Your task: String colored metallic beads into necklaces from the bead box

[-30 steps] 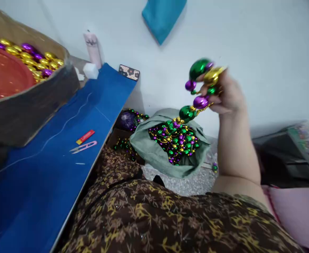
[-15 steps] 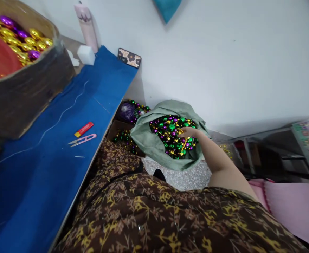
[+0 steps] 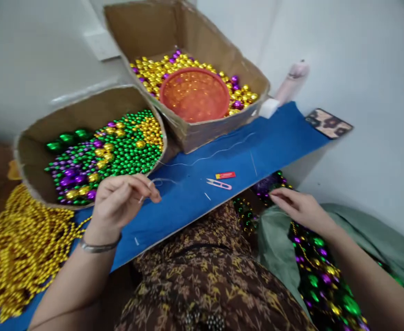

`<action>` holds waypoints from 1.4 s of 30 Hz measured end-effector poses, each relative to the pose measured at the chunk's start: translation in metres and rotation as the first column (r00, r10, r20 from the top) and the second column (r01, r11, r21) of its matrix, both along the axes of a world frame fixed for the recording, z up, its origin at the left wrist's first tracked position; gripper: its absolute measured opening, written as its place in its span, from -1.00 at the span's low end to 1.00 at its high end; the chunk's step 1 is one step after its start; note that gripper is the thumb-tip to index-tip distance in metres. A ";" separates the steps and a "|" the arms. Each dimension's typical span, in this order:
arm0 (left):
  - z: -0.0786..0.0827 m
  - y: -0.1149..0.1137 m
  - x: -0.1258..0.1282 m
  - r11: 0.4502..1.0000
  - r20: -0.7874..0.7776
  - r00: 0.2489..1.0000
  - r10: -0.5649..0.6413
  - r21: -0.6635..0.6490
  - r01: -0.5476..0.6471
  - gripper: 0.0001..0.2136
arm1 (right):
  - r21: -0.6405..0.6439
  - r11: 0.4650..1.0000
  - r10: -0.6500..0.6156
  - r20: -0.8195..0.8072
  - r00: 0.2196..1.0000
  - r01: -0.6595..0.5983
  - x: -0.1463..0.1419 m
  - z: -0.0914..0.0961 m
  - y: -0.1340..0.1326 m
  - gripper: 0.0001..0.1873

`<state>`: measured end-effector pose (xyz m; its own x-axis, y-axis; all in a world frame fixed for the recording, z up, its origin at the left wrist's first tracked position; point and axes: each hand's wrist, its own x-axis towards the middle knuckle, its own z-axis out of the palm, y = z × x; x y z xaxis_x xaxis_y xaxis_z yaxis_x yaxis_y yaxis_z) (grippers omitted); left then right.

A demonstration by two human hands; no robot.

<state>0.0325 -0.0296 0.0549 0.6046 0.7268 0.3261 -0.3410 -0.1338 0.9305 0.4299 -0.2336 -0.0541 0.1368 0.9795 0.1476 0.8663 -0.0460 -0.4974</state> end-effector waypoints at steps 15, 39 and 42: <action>-0.044 -0.084 -0.069 0.949 0.015 0.987 0.163 -0.278 -0.152 -0.81 | 0.409 0.549 0.836 -0.266 0.480 -0.729 -0.249 0.002 0.201 -0.61; -0.116 -0.020 -0.090 0.723 -0.736 -0.077 0.673 0.632 0.280 -0.65 | -0.430 0.667 0.745 0.394 0.538 -0.609 -0.212 -0.014 0.181 -0.51; -0.136 0.007 -0.075 0.703 -0.715 -0.106 0.691 0.631 0.329 -0.60 | -0.369 0.561 0.809 0.433 0.397 -0.741 -0.239 -0.026 0.172 -0.58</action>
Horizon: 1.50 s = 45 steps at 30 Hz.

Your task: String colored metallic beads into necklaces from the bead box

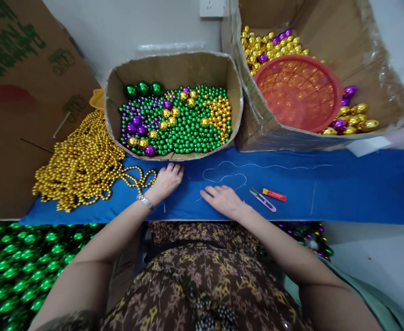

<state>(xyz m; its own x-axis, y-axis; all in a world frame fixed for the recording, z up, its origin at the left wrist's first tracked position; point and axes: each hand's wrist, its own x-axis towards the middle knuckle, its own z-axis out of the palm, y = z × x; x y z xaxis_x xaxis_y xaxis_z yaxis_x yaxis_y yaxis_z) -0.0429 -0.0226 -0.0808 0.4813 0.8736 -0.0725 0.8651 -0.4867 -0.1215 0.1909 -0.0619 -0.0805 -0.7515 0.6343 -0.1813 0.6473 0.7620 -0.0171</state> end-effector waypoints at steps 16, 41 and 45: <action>0.016 -0.013 0.030 0.814 0.816 -0.019 0.578 -0.574 0.094 -0.69 | -0.078 0.974 -0.221 -0.544 0.809 0.213 0.001 -0.005 0.012 -0.79; 0.019 -0.029 0.066 0.698 0.682 -0.160 0.714 -0.672 0.249 -0.63 | -0.214 0.858 -0.374 -0.884 0.282 0.468 0.001 0.027 0.012 -0.74; 0.023 -0.029 0.064 0.749 0.763 -0.030 0.646 -0.625 0.220 -0.61 | 0.045 0.977 -0.091 -0.793 0.602 0.208 0.016 0.037 0.016 -0.67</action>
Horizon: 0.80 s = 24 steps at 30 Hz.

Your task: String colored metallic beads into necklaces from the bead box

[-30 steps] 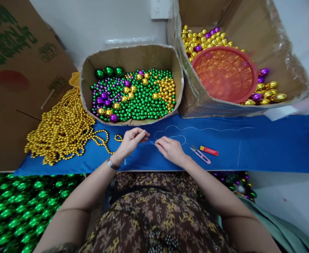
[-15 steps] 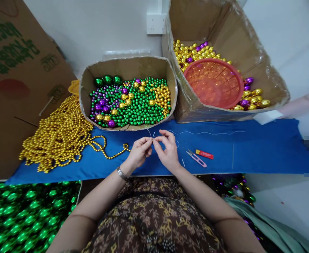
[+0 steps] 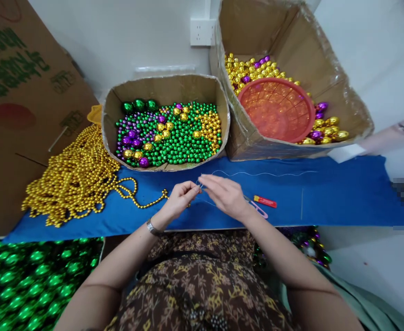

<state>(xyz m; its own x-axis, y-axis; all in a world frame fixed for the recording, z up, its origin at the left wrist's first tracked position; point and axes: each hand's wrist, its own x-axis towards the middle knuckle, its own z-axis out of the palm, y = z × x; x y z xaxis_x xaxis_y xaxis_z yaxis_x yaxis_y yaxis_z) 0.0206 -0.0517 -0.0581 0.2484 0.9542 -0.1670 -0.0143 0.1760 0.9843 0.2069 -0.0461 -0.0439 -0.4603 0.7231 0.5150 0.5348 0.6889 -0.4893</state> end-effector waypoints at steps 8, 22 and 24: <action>0.012 -0.003 -0.010 0.987 -0.158 0.985 -0.071 0.128 0.092 -0.68 | -0.071 0.996 -0.054 0.102 0.993 0.062 -0.001 -0.010 -0.003 -0.67; 0.001 -0.012 -0.002 0.979 -0.039 0.998 0.054 0.197 -0.045 -0.77 | -0.454 0.891 -0.144 -0.252 0.957 0.014 -0.024 -0.010 -0.018 -0.71; -0.002 -0.011 0.000 0.992 0.033 0.997 0.063 0.104 -0.066 -0.74 | -0.294 0.950 -0.119 -0.046 0.992 0.100 -0.026 -0.009 -0.017 -0.72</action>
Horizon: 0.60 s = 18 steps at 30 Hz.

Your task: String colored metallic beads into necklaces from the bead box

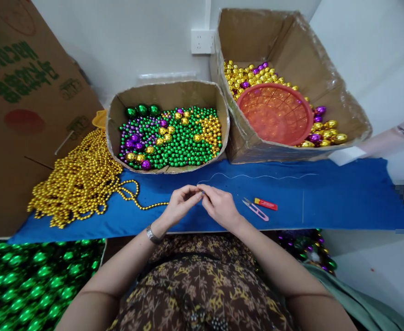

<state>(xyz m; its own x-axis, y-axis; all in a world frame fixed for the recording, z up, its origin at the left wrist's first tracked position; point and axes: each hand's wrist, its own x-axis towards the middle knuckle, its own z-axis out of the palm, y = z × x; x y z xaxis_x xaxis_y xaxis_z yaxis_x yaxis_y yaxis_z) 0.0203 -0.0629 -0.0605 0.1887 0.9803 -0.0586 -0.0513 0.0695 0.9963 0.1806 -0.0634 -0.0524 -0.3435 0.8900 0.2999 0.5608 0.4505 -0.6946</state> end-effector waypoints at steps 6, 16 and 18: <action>-0.008 0.004 -0.001 0.992 0.033 0.999 0.033 -0.127 -0.028 -0.68 | -0.142 0.988 0.069 0.091 0.993 -0.055 0.005 0.007 0.001 -0.77; 0.005 0.005 -0.007 0.981 -0.074 0.983 -0.171 -0.105 0.162 -0.67 | 0.301 0.937 0.147 0.127 0.981 -0.180 0.021 -0.003 0.012 -0.84; 0.005 0.004 -0.006 0.967 -0.029 0.974 -0.223 -0.136 0.217 -0.67 | 0.329 0.926 0.153 0.116 0.981 -0.184 0.018 -0.005 0.014 -0.83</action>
